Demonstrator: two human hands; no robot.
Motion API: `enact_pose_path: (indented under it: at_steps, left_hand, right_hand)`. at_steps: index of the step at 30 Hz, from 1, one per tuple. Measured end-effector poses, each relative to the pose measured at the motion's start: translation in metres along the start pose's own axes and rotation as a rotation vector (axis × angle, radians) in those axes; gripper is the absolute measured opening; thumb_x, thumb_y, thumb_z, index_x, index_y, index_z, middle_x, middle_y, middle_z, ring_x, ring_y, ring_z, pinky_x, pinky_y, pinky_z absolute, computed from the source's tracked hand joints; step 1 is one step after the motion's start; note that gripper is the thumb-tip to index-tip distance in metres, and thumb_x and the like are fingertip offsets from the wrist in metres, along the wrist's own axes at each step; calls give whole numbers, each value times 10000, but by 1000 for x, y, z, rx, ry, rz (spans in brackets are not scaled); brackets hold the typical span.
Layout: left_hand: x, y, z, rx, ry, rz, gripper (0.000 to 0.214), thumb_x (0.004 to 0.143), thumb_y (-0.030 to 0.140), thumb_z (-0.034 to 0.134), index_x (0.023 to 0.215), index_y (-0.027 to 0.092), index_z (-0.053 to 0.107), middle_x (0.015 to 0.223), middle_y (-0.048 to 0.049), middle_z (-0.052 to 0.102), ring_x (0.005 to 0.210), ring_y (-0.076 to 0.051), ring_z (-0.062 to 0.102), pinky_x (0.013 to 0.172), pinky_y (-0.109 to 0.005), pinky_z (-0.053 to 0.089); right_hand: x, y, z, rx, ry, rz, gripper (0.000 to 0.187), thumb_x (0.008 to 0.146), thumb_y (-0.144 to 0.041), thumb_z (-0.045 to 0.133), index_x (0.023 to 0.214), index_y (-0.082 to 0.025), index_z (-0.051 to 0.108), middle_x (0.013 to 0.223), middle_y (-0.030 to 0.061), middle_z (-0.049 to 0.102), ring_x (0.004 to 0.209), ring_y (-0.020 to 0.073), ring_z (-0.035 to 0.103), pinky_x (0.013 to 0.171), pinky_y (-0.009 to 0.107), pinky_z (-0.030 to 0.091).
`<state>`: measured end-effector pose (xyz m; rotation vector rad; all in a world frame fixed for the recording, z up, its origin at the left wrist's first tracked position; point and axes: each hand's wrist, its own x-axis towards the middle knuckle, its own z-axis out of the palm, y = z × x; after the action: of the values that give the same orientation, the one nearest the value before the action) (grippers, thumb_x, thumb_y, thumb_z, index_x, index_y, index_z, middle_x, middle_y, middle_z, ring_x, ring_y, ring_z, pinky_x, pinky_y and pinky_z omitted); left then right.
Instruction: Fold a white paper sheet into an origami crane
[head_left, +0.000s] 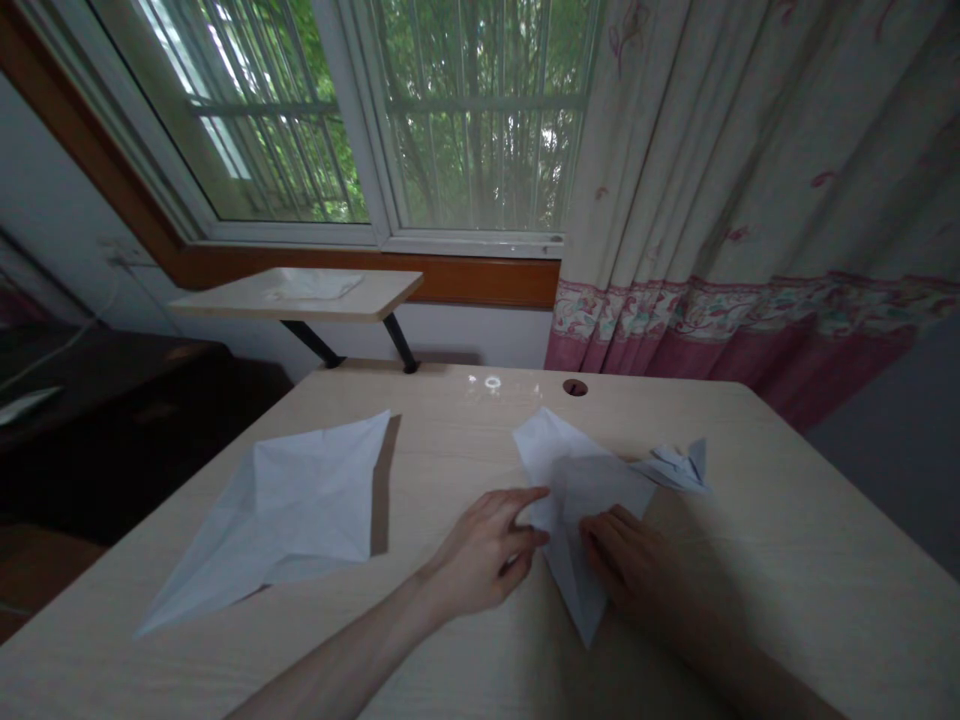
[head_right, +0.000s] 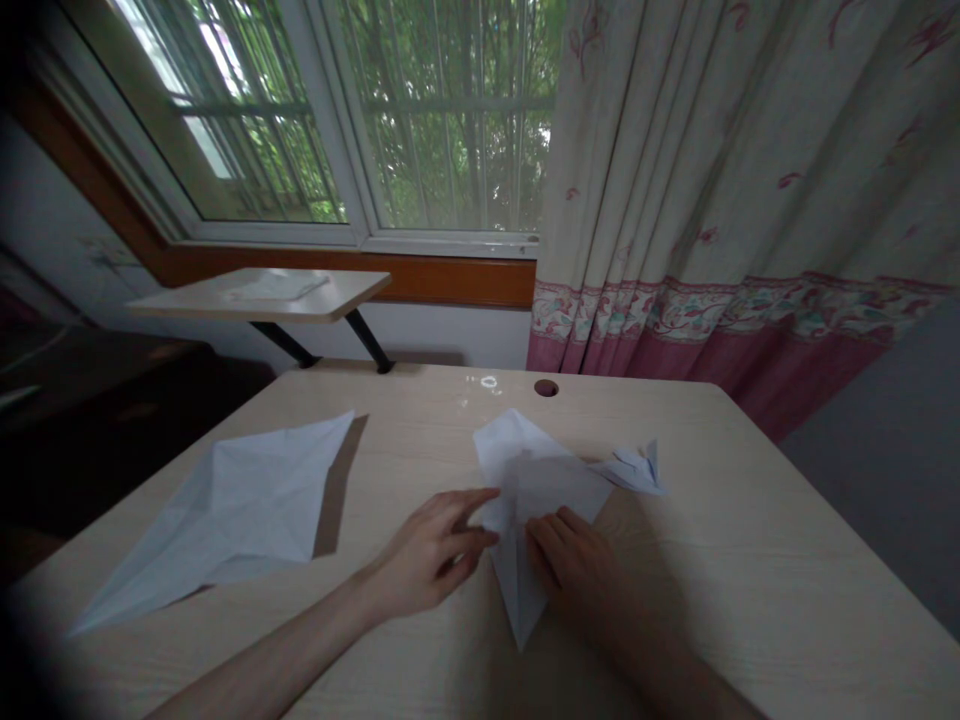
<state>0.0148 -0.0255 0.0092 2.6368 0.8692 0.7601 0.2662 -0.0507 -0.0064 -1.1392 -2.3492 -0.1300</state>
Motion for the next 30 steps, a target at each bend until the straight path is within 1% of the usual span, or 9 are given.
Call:
enact_pose_path:
  at_steps: [3, 7, 13, 16, 21, 24, 30]
  left_hand:
    - [-1, 0, 1, -1, 28, 4, 332, 831, 79, 554, 1067, 214, 743, 1458, -95, 539, 1220, -278, 583, 996, -467, 503]
    - [-1, -1, 2, -8, 39, 13, 327, 829, 80, 555, 1064, 212, 740, 1460, -97, 538, 1210, -280, 587, 987, -468, 508]
    - [-1, -3, 4, -19, 29, -10, 344, 811, 73, 576, 1074, 224, 740, 1475, -89, 525, 1229, -286, 576, 1002, -473, 498]
    - [-1, -3, 3, -18, 20, -15, 329, 820, 78, 582, 1074, 219, 737, 1478, -91, 522, 1244, -287, 568, 1012, -474, 491]
    - [0, -1, 2, 13, 29, -27, 335, 811, 67, 587, 1069, 224, 730, 1470, -90, 527, 1239, -296, 571, 1006, -487, 492]
    - [0, -2, 3, 62, 81, -80, 296, 827, 83, 581, 1044, 223, 727, 1432, -97, 560, 1197, -305, 594, 966, -491, 513]
    - [1, -6, 4, 93, 229, -272, 198, 847, 120, 570, 932, 228, 712, 1277, -83, 649, 1074, -288, 636, 895, -470, 542]
  right_hand:
    - [2, 4, 6, -11, -34, 72, 326, 1032, -206, 367, 811, -209, 608, 730, 34, 674, 689, 203, 658, 643, 321, 483]
    - [3, 8, 15, -6, -58, 150, 367, 1044, -251, 376, 749, -210, 591, 685, 22, 661, 633, 178, 650, 583, 297, 451]
    - [6, 7, 18, -33, -60, 174, 382, 1059, -267, 385, 750, -203, 600, 693, 21, 680, 635, 171, 665, 588, 289, 450]
    - [8, 7, 17, -44, -100, 181, 357, 1052, -278, 423, 749, -204, 597, 684, 11, 676, 614, 169, 662, 567, 284, 434]
    - [16, 9, 19, -29, -201, 207, 295, 1004, -243, 526, 725, -200, 611, 657, 4, 677, 587, 163, 651, 544, 272, 415]
    - [27, 9, 18, -18, -224, 233, 263, 963, -203, 582, 702, -195, 620, 657, 8, 695, 588, 161, 661, 547, 263, 408]
    - [50, 6, 21, 3, -188, 206, 284, 917, -160, 616, 639, -213, 588, 606, -12, 684, 541, 149, 650, 515, 259, 371]
